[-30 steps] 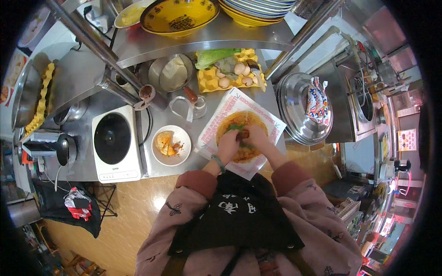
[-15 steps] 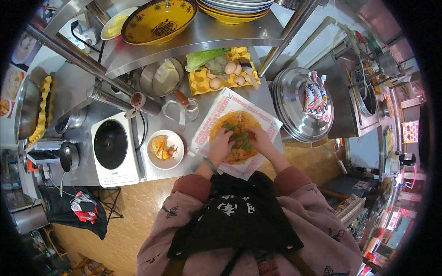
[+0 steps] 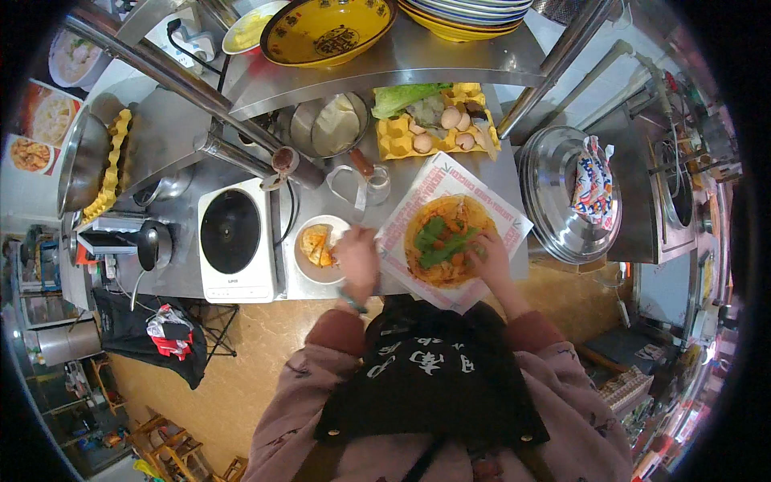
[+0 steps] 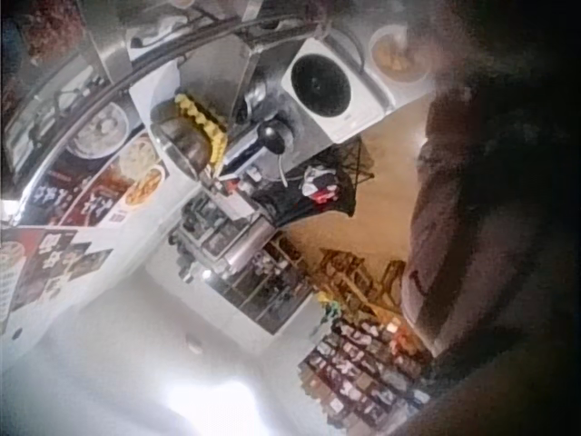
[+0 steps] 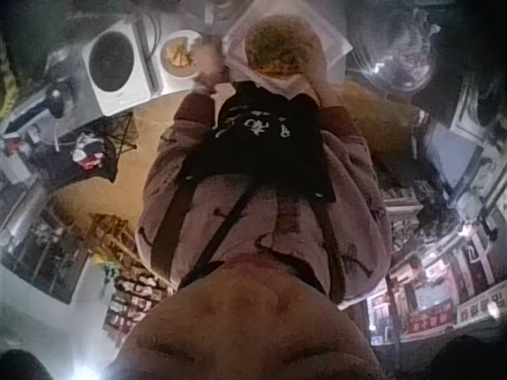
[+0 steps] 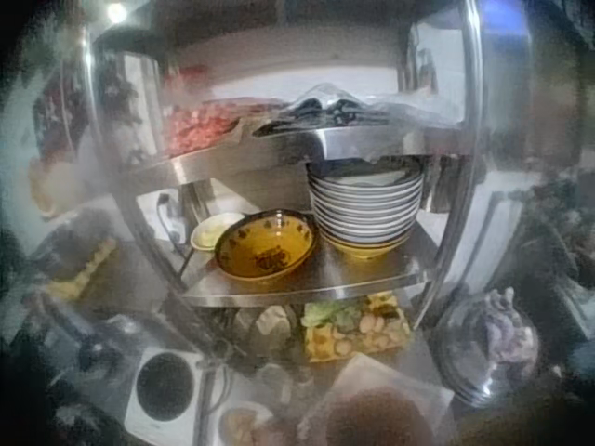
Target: The person assembles wraps by spreading sauce on a flatbread, adding lettuce and fried items, then rolling and wrapping them in paper. The process is repeated for a second wrap.
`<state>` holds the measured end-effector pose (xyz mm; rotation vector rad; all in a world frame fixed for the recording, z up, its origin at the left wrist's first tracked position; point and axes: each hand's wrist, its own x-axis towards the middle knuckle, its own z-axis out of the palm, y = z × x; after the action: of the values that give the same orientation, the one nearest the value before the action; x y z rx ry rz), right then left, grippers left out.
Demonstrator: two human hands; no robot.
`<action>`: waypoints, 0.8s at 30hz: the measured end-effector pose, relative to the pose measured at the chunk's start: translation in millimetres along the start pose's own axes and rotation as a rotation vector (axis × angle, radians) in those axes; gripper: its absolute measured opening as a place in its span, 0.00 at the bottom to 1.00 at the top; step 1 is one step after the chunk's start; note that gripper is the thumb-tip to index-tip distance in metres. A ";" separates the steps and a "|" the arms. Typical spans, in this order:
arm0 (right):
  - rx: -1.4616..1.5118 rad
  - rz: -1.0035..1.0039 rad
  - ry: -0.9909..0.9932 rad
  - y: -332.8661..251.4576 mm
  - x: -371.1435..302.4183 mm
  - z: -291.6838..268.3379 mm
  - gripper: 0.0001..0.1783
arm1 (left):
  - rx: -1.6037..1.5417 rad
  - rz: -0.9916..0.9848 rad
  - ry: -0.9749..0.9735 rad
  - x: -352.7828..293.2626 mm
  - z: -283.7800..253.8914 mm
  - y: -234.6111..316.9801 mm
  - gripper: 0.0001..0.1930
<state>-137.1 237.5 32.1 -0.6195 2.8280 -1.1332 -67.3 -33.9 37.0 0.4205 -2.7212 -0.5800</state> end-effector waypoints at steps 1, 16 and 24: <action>0.033 0.039 0.000 -0.8 2.4 -2.8 0.12 | 0.072 0.000 -0.058 0.3 -12.2 -21.1 0.06; 0.084 0.011 0.006 -9.9 17.3 1.3 0.08 | 0.311 0.435 -0.469 3.9 -37.2 -100.6 0.15; 0.122 0.113 0.008 -8.7 16.5 -5.8 0.07 | 0.177 0.455 -0.480 12.4 -30.6 -102.2 0.15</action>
<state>-150.3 229.5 44.1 -0.4427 2.7347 -1.2780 -45.2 -137.9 22.0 -0.3465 -3.1808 -0.3444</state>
